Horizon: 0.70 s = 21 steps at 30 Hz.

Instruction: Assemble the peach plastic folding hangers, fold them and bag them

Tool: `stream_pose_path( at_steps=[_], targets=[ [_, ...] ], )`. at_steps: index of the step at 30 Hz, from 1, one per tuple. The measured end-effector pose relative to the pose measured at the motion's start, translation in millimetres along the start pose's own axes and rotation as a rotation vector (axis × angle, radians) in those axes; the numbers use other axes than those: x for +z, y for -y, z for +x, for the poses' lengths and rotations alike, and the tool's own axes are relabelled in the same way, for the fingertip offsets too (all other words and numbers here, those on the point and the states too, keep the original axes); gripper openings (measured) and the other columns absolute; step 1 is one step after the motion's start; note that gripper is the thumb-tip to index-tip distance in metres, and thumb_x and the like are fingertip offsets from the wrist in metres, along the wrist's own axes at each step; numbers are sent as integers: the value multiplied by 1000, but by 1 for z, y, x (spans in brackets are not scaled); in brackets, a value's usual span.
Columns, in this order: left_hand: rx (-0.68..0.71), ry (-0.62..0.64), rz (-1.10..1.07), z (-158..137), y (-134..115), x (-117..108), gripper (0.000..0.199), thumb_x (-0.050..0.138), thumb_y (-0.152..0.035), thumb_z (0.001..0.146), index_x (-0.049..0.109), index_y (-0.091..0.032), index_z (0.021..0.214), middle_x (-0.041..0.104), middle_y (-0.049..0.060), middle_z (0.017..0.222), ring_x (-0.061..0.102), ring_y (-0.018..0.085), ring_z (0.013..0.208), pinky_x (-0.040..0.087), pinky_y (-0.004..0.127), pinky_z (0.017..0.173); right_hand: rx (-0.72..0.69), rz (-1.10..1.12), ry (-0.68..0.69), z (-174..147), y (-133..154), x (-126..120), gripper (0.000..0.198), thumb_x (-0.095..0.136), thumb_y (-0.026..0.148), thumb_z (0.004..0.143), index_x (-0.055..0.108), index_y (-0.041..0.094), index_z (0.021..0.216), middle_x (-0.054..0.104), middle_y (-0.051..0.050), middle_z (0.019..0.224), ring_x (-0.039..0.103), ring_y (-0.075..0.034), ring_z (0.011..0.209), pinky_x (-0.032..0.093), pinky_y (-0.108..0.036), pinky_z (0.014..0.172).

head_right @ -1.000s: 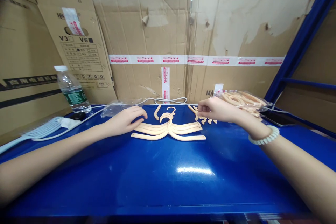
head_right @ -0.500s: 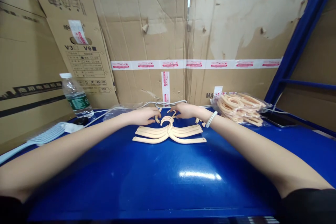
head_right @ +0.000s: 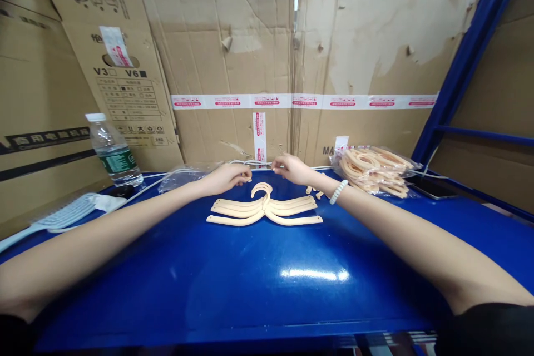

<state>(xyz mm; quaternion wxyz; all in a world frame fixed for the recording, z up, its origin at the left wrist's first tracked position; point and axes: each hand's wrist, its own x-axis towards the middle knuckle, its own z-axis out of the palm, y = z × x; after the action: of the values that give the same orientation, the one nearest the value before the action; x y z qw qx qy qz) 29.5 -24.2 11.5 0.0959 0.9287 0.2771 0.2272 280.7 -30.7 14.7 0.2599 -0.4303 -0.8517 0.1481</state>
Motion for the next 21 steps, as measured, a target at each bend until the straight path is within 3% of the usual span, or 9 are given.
stream_pose_path(
  at_steps=[3, 7, 10, 12, 15, 18, 20, 21],
  targets=[
    [-77, -162, -151, -16, -21, -3, 13, 58, -24, 88, 64, -14, 94, 68, 5, 87, 65, 16, 77, 51, 30, 72, 78, 199, -90, -25, 17, -8, 14, 37, 34, 96, 42, 21, 101, 58, -5, 96, 64, -14, 63, 54, -30, 55],
    [-164, -305, -394, -40, -54, 1, 28, 54, -38, 92, 66, -13, 94, 71, 10, 97, 69, 18, 82, 55, 34, 79, 141, 431, -90, -66, 49, -1, 18, 36, 44, 97, 35, 26, 101, 60, -2, 90, 69, -16, 62, 58, -32, 58],
    [-203, -393, -526, -56, -75, 11, 20, 66, -34, 83, 69, -15, 79, 71, 9, 105, 66, 22, 99, 52, 36, 90, 198, 800, -126, -89, 69, 18, 30, 59, 47, 88, 44, 24, 99, 66, -2, 85, 71, -18, 74, 58, -33, 69],
    [-244, -449, -608, -64, -84, 19, 18, 68, -33, 81, 69, -15, 78, 70, 9, 108, 66, 23, 103, 52, 37, 91, 207, 1009, -174, -98, 77, 31, 34, 73, 43, 80, 53, 21, 96, 70, -3, 85, 70, -17, 80, 56, -32, 76],
    [-342, -484, -736, -73, -94, 30, 26, 70, -34, 80, 67, -15, 98, 70, 12, 108, 69, 23, 93, 55, 37, 84, 205, 1121, -202, -106, 85, 45, 32, 80, 38, 75, 64, 19, 95, 73, -5, 86, 70, -16, 83, 54, -31, 82],
    [-505, -534, -1018, -77, -102, 36, 60, 79, -26, 72, 54, -21, 126, 65, 11, 119, 69, 23, 96, 54, 38, 86, 221, 1151, -187, -110, 90, 49, 29, 78, 39, 76, 71, 17, 93, 75, -7, 89, 71, -18, 85, 55, -31, 82],
    [-577, -542, -1215, -78, -108, 38, 73, 84, -21, 66, 50, -23, 131, 63, 11, 122, 66, 25, 105, 52, 38, 90, 249, 1169, -174, -112, 92, 50, 27, 79, 38, 75, 73, 15, 90, 75, -7, 88, 71, -17, 83, 55, -28, 80],
    [-581, -518, -1279, -78, -111, 38, 70, 85, -22, 65, 53, -20, 127, 64, 12, 120, 64, 25, 108, 52, 36, 91, 266, 1180, -169, -113, 93, 51, 26, 81, 36, 74, 72, 15, 88, 75, -6, 86, 71, -16, 81, 55, -26, 77]
  ],
)
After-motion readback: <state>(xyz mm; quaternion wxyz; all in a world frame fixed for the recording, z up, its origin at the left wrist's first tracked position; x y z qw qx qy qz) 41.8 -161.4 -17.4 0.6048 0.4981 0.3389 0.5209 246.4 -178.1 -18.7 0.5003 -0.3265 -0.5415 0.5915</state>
